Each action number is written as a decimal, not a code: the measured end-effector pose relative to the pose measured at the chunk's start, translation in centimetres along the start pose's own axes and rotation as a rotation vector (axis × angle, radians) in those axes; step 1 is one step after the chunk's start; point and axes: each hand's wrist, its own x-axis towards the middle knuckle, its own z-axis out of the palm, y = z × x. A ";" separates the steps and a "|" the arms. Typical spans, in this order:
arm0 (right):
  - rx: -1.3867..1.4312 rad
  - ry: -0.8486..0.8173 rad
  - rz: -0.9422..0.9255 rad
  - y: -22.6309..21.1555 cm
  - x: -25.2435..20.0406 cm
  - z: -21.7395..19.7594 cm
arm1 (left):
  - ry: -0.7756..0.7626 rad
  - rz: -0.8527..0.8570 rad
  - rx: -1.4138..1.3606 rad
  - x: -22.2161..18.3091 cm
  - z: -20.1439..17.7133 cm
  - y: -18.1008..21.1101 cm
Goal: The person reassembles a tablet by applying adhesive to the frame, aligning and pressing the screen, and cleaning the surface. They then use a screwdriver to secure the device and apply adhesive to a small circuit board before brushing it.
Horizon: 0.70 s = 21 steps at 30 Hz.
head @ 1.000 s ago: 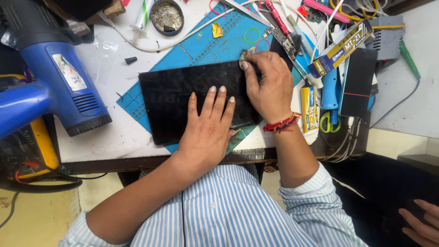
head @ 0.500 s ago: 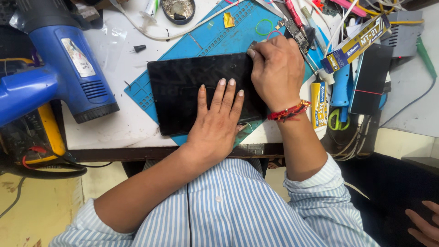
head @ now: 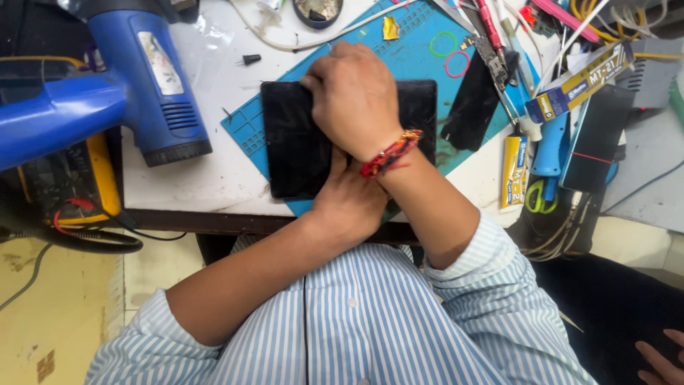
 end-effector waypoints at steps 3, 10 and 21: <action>0.013 -0.021 -0.051 -1.5 0.8 1.6 | 0.224 -0.005 -0.093 -0.3 1.0 0.0; 0.049 -0.054 -0.123 -2.7 1.5 2.9 | 0.281 -0.042 -0.284 -0.1 0.7 -0.2; 0.017 -0.099 -0.266 -3.0 0.4 2.4 | 0.328 -0.042 -0.139 0.2 0.7 -0.3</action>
